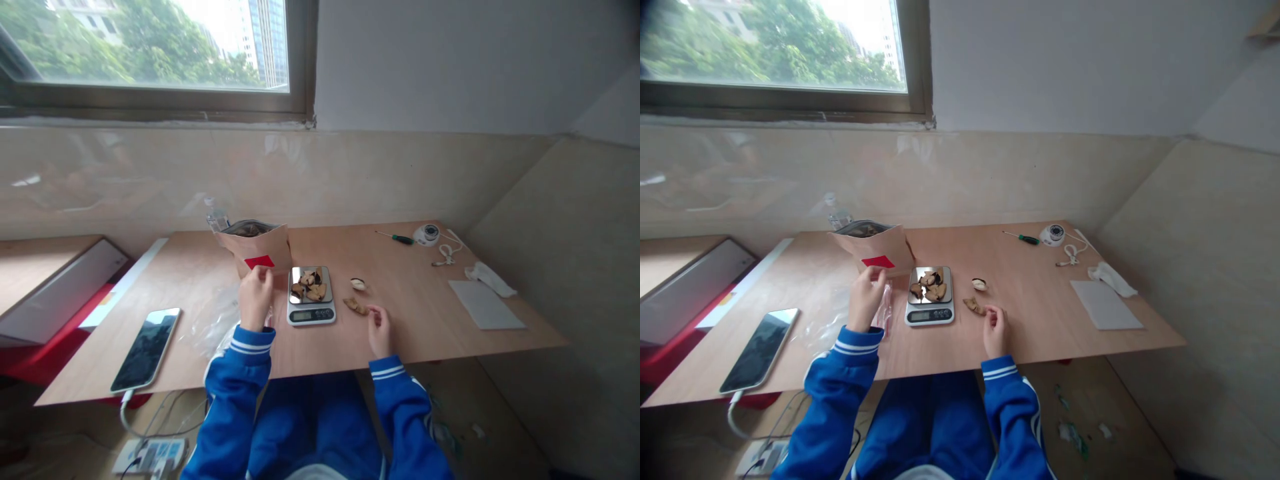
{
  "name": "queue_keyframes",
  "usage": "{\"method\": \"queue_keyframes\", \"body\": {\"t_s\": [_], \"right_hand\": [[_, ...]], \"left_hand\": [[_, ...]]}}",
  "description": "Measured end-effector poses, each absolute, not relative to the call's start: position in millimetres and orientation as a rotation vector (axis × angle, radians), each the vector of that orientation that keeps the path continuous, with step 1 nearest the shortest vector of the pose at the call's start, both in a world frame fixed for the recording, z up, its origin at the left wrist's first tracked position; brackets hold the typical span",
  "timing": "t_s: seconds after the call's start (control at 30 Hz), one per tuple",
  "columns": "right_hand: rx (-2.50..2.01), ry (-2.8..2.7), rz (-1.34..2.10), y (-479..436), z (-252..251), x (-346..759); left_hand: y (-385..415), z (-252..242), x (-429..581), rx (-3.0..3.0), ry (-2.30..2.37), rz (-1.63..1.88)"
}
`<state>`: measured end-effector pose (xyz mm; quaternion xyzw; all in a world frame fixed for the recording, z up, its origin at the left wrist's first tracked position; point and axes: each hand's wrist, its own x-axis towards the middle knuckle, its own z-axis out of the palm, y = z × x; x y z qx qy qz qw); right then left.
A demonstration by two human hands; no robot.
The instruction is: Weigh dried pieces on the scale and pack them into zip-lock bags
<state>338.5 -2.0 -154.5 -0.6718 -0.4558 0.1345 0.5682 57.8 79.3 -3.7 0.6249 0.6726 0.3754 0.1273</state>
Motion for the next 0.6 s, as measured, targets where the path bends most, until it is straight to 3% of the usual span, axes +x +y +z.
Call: {"method": "queue_keyframes", "body": {"t_s": [0.13, 0.4, 0.6], "right_hand": [[-1.587, -1.052, 0.305, -2, -154, 341], [-1.575, -1.066, 0.248, -3, -159, 345], [-1.592, -1.056, 0.273, -3, -158, 345]], "left_hand": [[52, -27, 19, 1.738, 2.051, 1.083], [24, -63, 10, 1.504, 2.538, 0.697], [22, -70, 5, 1.572, 2.335, 0.758]]}}
